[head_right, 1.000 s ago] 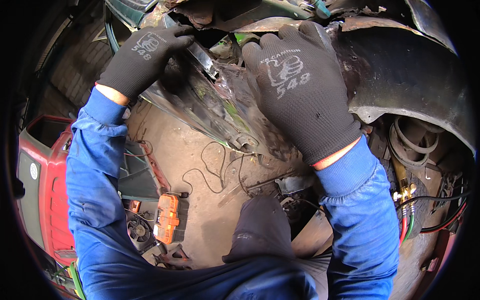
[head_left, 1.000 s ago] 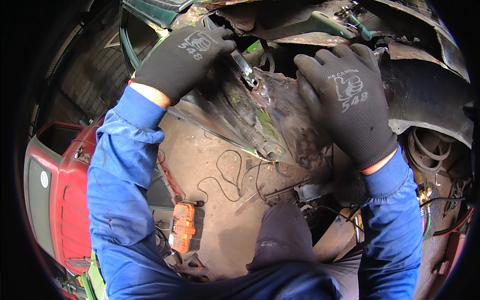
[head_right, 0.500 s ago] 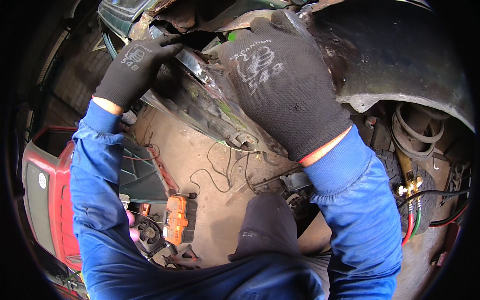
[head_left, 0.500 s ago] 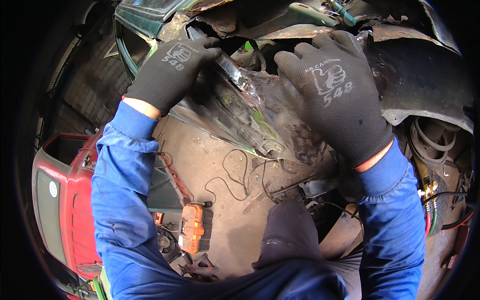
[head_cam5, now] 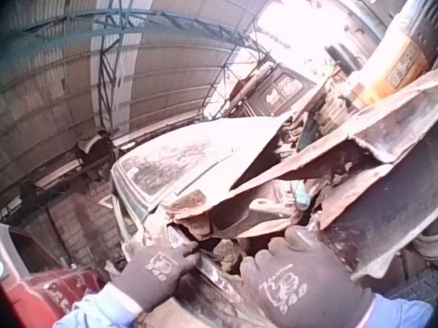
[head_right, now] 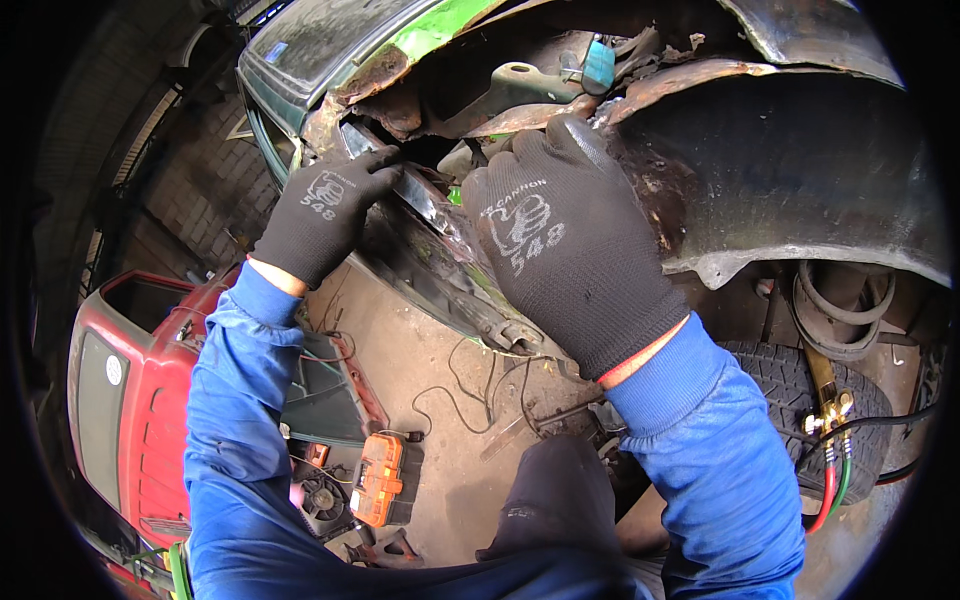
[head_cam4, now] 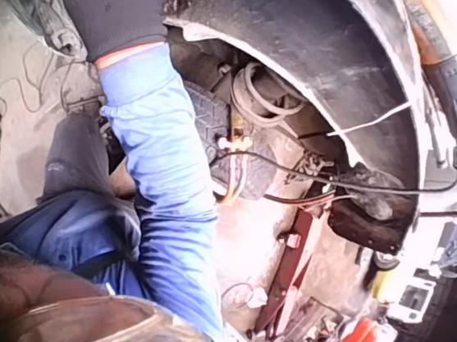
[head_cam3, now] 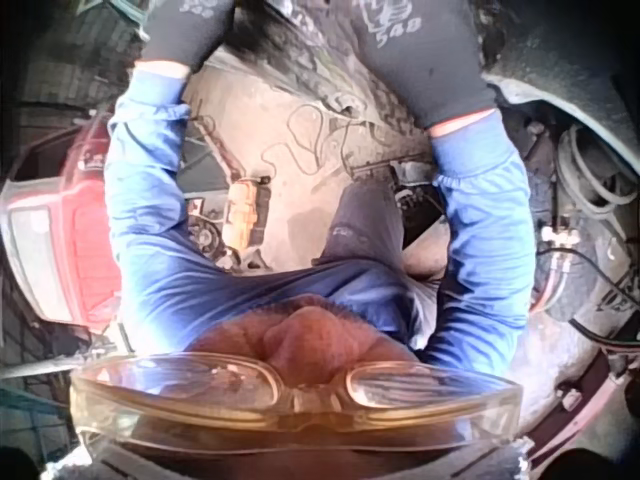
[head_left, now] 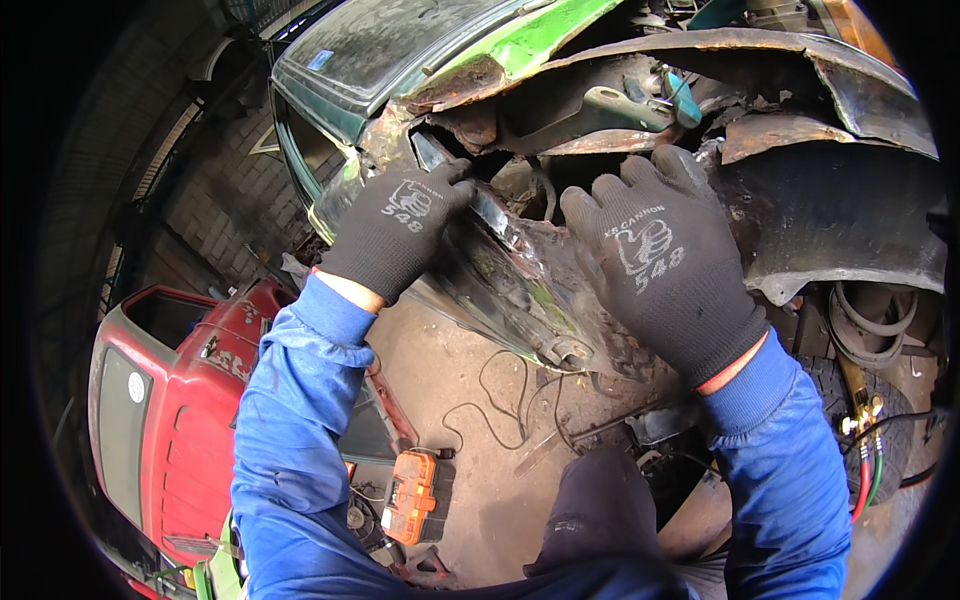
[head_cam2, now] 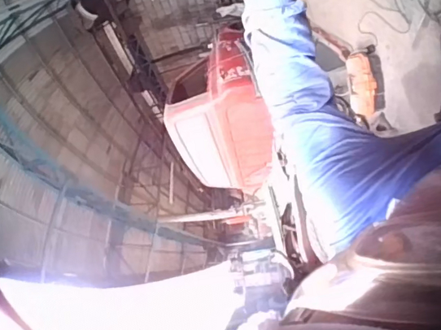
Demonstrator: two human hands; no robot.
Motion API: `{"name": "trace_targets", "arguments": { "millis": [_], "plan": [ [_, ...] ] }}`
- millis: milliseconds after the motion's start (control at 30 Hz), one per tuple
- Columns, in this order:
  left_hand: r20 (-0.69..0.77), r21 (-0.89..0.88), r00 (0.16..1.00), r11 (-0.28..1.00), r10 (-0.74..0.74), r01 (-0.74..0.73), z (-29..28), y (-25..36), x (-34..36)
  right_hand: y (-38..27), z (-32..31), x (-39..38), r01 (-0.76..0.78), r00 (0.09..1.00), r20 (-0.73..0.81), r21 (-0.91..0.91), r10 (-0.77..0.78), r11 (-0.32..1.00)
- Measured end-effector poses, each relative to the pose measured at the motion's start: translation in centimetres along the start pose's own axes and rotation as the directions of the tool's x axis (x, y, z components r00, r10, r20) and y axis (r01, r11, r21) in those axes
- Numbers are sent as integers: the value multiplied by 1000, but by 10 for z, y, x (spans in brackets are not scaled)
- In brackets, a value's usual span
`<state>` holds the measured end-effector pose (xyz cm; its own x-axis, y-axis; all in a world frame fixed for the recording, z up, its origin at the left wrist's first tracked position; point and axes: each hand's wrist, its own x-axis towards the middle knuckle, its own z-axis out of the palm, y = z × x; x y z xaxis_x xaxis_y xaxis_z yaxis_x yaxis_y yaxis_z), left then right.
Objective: The person uses pliers to remove a metal piece from the front fender area of a green car, then uses a welding torch to heat and cut the metal. The person repeatedly heats and removes sections of the fender, working on the car's body structure.
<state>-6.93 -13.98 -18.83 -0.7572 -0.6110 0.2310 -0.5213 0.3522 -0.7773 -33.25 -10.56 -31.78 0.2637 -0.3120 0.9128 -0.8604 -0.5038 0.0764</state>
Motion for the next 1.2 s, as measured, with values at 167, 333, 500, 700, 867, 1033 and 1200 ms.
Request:
{"name": "trace_targets", "arguments": {
  "millis": [167, 333, 500, 700, 867, 1033, 1200],
  "plan": [
    [6, -27, 1000, 1000, 14, -14, 1, -4, -1, 1, 2, -1, -6, 1000, 8, 53, 6, 999],
    [-14, -59, 1000, 998, 11, -11, 5, -7, -3, 4, 2, -1, 26, 999, -33, 17, -25, 1000],
    [-55, -36, 998, 998, 42, -44, 12, -10, -5, 2, 4, -1, 8, 1000, -18, 8, -8, 1000],
    [-57, -56, 998, 998, 26, -29, 22, -18, -6, -1, 1, 1, 22, 1000, -17, -19, -22, 1000],
    [-74, -44, 996, 997, 52, -56, 29, -19, -9, -1, 1, 3, 35, 998, -45, -27, -36, 999],
    [-167, -16, 982, 996, 85, -89, 31, -17, -11, -1, 1, 3, 30, 999, -37, -34, -31, 999],
    [-176, -4, 979, 995, 100, -102, 29, -14, -10, -3, 0, 4, 31, 999, -38, -41, -33, 999]
  ]
}}
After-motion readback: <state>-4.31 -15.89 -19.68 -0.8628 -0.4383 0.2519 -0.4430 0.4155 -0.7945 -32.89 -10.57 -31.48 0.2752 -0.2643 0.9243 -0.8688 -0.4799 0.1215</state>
